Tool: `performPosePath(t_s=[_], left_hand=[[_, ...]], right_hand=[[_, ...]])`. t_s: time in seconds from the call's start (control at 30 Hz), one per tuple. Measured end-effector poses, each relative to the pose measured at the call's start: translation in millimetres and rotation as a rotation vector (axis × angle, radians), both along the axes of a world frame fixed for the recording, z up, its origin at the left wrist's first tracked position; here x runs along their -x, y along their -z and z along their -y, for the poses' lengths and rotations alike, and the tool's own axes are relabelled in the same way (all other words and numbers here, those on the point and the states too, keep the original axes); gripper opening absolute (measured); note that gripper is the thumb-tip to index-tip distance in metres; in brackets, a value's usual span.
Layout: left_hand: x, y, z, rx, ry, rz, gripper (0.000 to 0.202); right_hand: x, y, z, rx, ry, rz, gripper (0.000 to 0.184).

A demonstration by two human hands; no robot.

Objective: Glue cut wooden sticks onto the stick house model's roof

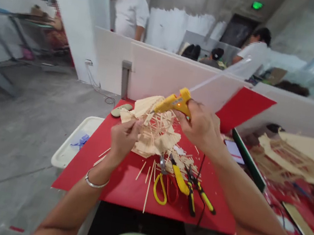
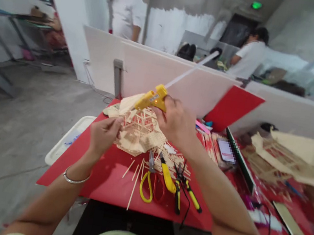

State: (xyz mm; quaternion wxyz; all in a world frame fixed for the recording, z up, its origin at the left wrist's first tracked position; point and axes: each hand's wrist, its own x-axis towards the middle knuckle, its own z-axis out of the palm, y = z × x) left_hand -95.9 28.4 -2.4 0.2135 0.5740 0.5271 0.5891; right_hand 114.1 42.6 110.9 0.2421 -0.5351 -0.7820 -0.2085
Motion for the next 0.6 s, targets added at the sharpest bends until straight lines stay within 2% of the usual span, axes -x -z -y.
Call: performPosePath(t_s=[0.1,0.2,0.4,0.5,0.6], left_hand=[[-6,2.0,16,-0.103,-0.104,-0.009,0.027],[-21,11.1,35,-0.129,-0.073,0.043,0.027],[-73,44.4,69,0.024,0.178,0.137,0.03],[-104,64.4,76,0.061,0.324,0.278,0.034],[-133,84.4,78,0.189,0.479,0.4,0.041]], right_hand=[[-16,15.8,13,0.122,-0.058,-0.168,0.031],[-35,44.3,38,0.14,-0.035,-0.343,0.03],[-67,131.1,100,0.126,0.151,-0.674,0.025],[-81,173.2,113,0.114,0.253,-0.854,0.027],[-100,202.5,117,0.139,0.335,-1.017,0.028]])
